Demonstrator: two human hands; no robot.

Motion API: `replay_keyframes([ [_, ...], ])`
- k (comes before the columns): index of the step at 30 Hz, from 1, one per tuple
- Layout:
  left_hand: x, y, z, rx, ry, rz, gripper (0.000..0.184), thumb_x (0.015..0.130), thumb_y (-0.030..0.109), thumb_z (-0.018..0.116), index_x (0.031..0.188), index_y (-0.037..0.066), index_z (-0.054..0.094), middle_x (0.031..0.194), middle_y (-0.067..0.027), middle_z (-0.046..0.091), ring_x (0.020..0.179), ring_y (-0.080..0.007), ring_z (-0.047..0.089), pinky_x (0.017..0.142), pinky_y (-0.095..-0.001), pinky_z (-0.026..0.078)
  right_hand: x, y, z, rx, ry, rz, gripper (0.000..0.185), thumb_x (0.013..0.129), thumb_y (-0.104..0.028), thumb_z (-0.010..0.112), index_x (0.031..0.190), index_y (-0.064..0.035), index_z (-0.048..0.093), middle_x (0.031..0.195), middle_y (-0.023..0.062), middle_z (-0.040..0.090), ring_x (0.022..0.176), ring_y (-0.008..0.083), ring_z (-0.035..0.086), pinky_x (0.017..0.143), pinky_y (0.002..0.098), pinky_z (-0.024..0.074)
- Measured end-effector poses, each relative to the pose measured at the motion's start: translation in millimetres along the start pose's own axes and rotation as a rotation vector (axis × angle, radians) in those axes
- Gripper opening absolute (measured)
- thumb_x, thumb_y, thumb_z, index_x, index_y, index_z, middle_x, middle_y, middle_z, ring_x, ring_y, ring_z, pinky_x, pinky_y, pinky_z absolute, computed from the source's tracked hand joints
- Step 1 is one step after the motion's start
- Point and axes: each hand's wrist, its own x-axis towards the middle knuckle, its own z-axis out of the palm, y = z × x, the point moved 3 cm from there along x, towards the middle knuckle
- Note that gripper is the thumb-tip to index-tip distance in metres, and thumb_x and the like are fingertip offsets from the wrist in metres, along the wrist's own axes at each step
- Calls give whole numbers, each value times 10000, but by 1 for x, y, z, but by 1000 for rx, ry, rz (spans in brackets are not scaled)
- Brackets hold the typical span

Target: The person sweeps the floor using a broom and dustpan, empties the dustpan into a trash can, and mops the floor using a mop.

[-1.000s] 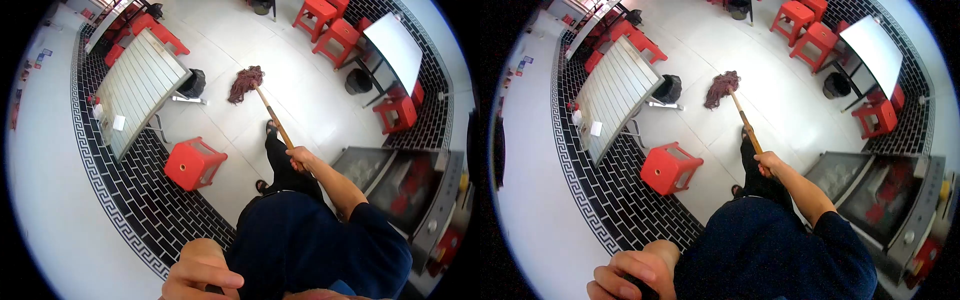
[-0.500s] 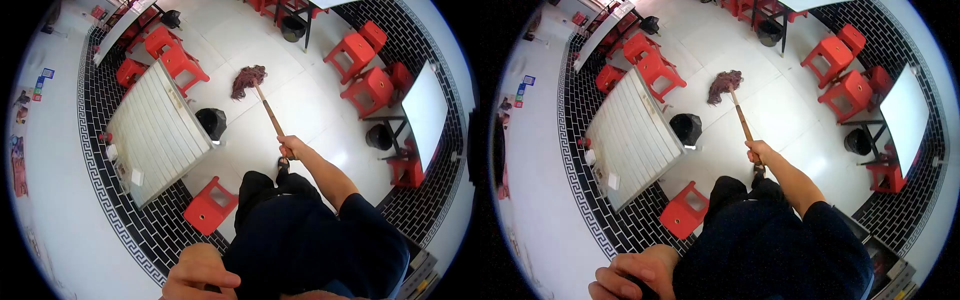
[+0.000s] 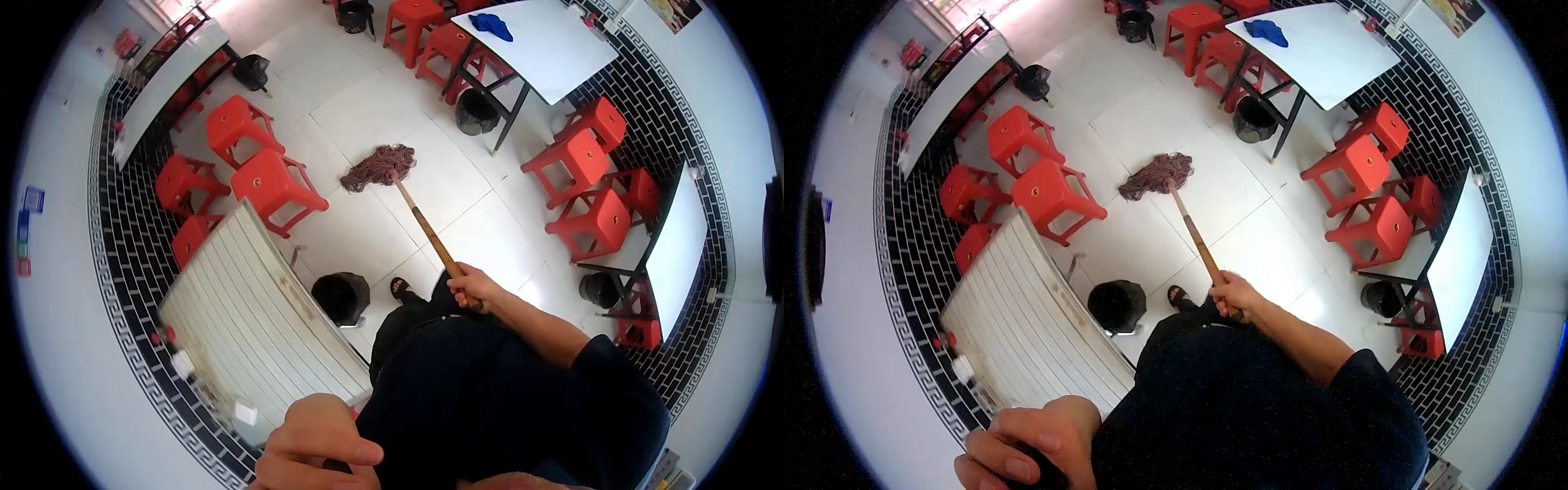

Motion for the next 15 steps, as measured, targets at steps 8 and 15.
replay_keyframes([
  [8, 201, -142, -45, 114, -61, -87, 309, 1082, 363, 438, 1300, 159, 519, 1138, -109, 578, 1044, -383, 584, 786, -469, 508, 100, -227, 62, 197, 40, 61, 505, 945, -20, 603, 1398, -43, 382, 778, 81, 533, 520, 130, 491, 427, 286, 437],
  [15, 407, -270, -36, 313, 19, -128, 233, 1081, 259, 466, 1292, 167, 507, 1139, -93, 577, 1022, -354, 582, 782, -441, 510, 332, -488, 79, 125, -64, -44, 113, 907, -66, 612, 985, -45, 532, 668, 58, 556, 469, 157, 527, 413, 303, 448],
])
